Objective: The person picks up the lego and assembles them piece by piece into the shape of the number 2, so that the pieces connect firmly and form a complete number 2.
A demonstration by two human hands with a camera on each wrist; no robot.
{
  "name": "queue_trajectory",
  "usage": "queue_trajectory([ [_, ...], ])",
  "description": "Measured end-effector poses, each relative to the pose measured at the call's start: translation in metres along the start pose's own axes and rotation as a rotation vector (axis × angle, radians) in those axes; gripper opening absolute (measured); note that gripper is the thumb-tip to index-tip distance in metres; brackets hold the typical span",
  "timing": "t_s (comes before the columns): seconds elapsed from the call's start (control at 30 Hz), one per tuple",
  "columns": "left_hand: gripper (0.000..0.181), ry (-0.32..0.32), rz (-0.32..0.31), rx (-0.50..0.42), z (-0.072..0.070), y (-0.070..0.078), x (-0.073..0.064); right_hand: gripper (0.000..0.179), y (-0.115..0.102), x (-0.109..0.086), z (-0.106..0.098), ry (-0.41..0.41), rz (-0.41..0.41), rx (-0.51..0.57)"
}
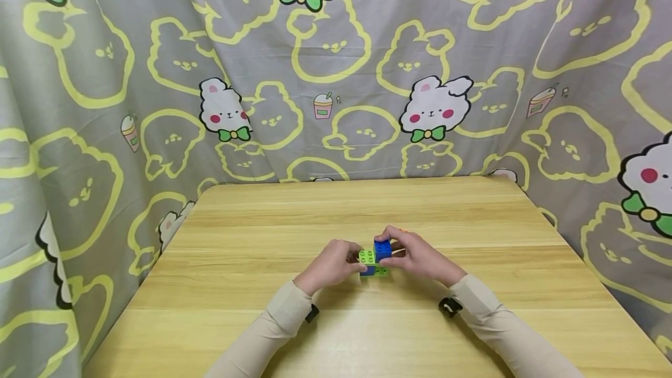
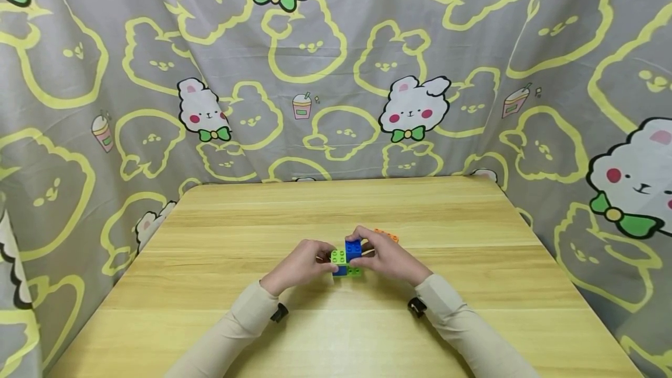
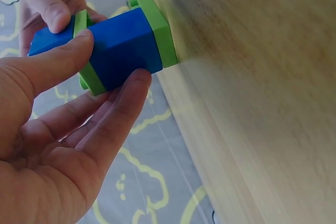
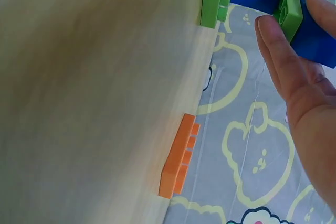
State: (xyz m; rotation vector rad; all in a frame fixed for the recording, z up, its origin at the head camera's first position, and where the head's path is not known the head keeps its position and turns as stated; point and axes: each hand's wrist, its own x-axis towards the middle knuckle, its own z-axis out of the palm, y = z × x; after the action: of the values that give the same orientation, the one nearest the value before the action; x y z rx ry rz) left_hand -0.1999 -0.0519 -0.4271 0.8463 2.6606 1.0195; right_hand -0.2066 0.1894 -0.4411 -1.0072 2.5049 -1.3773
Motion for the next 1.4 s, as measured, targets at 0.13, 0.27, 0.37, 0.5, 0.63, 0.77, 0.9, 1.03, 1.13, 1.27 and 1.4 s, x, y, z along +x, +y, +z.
queue_trajectory([
  [0.13,0.017,-0.001,-0.007,-0.017,0.000,0.000,0.000,0.031,-0.001,0.000,0.002,0.016,0.015,0.022],
  [0.27,0.017,0.003,-0.027,-0.020,0.001,-0.001,0.001,0.031,-0.004,0.001,0.004,0.031,0.044,0.049],
  [0.37,0.017,0.008,-0.031,-0.013,0.001,-0.003,0.001,0.033,-0.004,0.001,0.006,0.037,0.060,0.056],
  [0.5,0.017,0.006,-0.028,-0.014,0.002,-0.003,0.001,0.032,-0.003,0.000,0.006,0.040,0.077,0.061],
  [0.63,0.017,0.010,-0.014,-0.021,0.001,-0.002,0.000,0.027,-0.002,0.000,0.005,0.038,0.102,0.094],
  [0.77,0.017,0.014,-0.008,-0.021,0.000,-0.002,0.001,0.023,-0.004,0.001,0.003,0.038,0.091,0.124],
  [0.9,0.018,0.012,-0.011,-0.024,-0.001,-0.002,0.001,0.021,-0.008,0.002,0.003,0.051,0.103,0.159],
  [1.03,0.019,0.009,-0.017,-0.035,-0.001,-0.001,0.002,0.021,-0.012,0.002,0.002,0.060,0.156,0.215],
  [1.13,0.020,0.008,-0.020,-0.038,-0.001,-0.002,0.002,0.023,-0.014,0.002,0.002,0.053,0.190,0.252],
  [1.27,0.020,0.006,-0.022,-0.039,0.000,-0.002,0.002,0.030,-0.013,0.001,0.001,0.035,0.212,0.251],
  [1.4,0.020,0.003,-0.027,-0.036,0.000,-0.003,0.001,0.039,-0.010,0.001,0.001,0.014,0.208,0.219],
])
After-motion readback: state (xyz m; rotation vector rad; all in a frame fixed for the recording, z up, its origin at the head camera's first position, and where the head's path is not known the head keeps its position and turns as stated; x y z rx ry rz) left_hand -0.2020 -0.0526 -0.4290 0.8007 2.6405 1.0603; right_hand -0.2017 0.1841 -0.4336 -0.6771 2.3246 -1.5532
